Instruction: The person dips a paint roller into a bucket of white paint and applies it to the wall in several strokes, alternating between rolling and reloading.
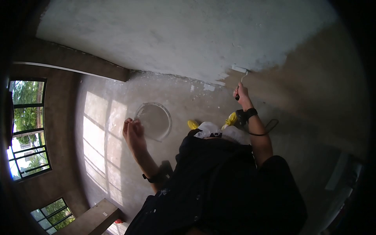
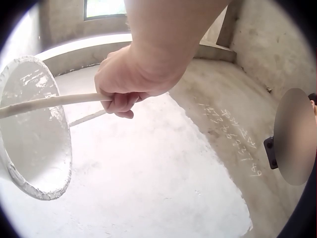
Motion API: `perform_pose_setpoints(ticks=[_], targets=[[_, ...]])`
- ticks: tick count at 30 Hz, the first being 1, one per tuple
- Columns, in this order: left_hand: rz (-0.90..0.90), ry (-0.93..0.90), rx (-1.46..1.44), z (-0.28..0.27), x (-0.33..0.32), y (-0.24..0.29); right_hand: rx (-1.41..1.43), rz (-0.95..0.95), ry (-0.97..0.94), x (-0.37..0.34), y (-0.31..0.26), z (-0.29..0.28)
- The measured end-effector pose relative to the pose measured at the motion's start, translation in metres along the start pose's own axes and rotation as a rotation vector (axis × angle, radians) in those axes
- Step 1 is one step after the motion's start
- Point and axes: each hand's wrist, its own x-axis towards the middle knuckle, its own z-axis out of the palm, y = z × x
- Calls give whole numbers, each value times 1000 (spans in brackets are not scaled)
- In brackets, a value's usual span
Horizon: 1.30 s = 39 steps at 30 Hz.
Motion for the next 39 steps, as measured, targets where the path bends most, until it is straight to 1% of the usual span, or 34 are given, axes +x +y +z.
perform_pose_setpoints(ticks=[1,2,4,5,7,8,10,11,13,15,16,18,20,21,23,24,26,27,28,30,31,34,36,37,39], targets=[[-6,19,6,3,4,0,-28,-12,40,-12,-3,8],[-14,37,11,4,5,1,-29,-13,40,-28,-6,14],[-15,35,2,5,8,1,-199,-93,40,-54,-15,25],[-14,31,-5,2,9,2,-197,-94,42,-63,-19,29],[-14,6,3,-2,8,0,-33,-63,-40,-76,-27,35],[-13,-18,10,-3,7,-2,-30,-65,-41,-75,-28,35],[-20,-11,9,-2,6,0,111,-15,-77,-69,-36,36],[-31,2,7,-1,6,0,114,-18,-78,-56,-36,31],[-21,-2,6,-2,5,0,150,68,-74,-22,-24,21],[-16,-3,4,-1,2,0,159,85,-62,4,-13,14],[-14,-21,10,0,3,1,165,102,-54,5,-13,18],[-9,-34,16,-1,4,0,175,104,-40,3,-9,18],[-16,-36,24,-1,9,0,124,10,-4,-31,-23,29],[-12,-31,19,0,11,1,118,10,-9,-37,-30,31],[-3,-17,7,-1,13,0,112,30,44,-38,-36,26],[-3,-17,10,0,10,1,114,32,45,-31,-33,21],[-1,3,13,5,4,5,204,68,-31,14,-17,8],[1,7,15,4,2,5,182,27,-33,37,-4,0],[4,-9,25,4,2,5,180,29,-38,32,-3,4],[22,-22,29,5,8,6,92,21,135,7,-3,28],[23,-1,34,4,8,5,107,-41,131,-13,-5,34],[27,16,35,6,8,6,138,-64,133,-24,-17,35],[25,4,34,3,4,8,126,-31,117,9,-9,22],[19,-5,36,3,4,8,167,-24,121,29,-1,16],[17,-13,34,3,4,7,208,-31,132,35,1,18]])
